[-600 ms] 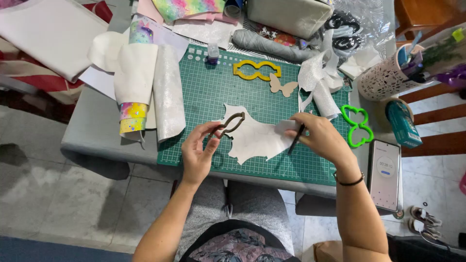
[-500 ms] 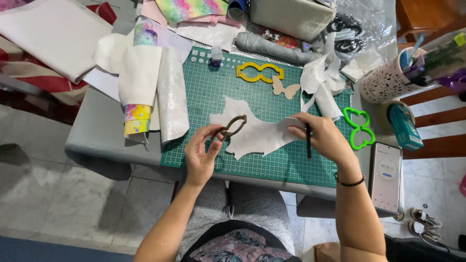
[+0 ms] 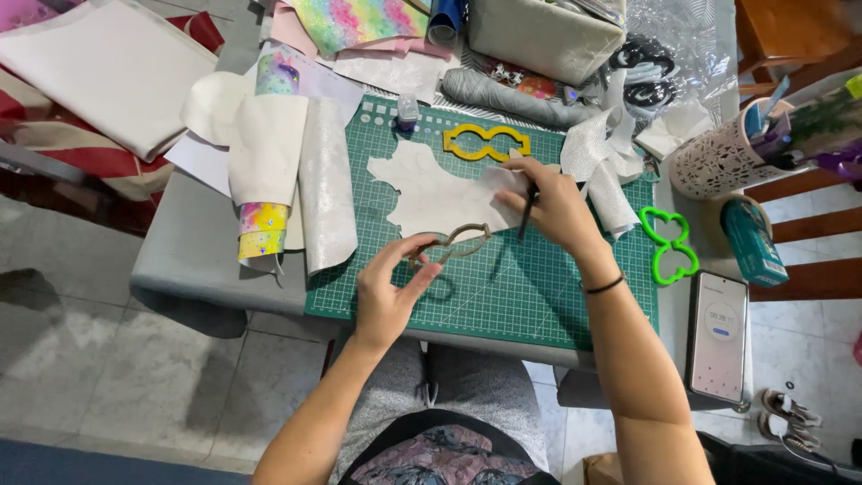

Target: Tracing a bow-shaped template onto white material using a black pen on a cutting mat

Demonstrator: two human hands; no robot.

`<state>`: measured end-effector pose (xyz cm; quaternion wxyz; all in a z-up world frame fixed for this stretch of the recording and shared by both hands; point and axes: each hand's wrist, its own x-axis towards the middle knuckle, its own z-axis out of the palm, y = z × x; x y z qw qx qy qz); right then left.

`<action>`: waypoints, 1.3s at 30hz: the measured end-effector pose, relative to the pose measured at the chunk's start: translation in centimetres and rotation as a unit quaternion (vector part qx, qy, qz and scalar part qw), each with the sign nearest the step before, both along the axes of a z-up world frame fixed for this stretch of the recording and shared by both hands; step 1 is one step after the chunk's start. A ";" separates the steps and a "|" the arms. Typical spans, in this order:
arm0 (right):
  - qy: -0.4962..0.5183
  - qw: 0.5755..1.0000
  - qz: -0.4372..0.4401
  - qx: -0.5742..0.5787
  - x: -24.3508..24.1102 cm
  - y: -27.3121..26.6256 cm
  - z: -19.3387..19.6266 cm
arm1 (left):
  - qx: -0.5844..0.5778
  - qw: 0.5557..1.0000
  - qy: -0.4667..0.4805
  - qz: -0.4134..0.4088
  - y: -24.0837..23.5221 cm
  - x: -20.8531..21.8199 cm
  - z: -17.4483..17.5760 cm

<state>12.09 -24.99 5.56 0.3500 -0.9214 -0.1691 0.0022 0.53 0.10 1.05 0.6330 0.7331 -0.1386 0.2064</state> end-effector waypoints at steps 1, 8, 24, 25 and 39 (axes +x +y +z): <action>0.000 1.000 0.000 0.000 0.1 0.3 0.2 | 0.000 1.000 0.000 0.000 -0.2 0.7 -0.1; -0.117 0.993 -0.028 -0.007 -0.7 0.3 1.8 | 0.380 0.907 -0.132 0.129 -1.1 8.7 -2.3; -0.159 0.987 0.015 0.034 -7.5 1.9 2.5 | 0.455 0.777 0.187 0.392 15.5 7.8 -2.3; -0.161 0.986 0.013 0.035 -7.6 2.5 2.3 | 0.455 0.778 0.184 0.392 15.9 7.9 -2.1; 0.020 0.941 0.052 0.335 -11.2 10.0 4.1 | 0.015 0.981 0.145 0.128 7.8 -1.4 8.2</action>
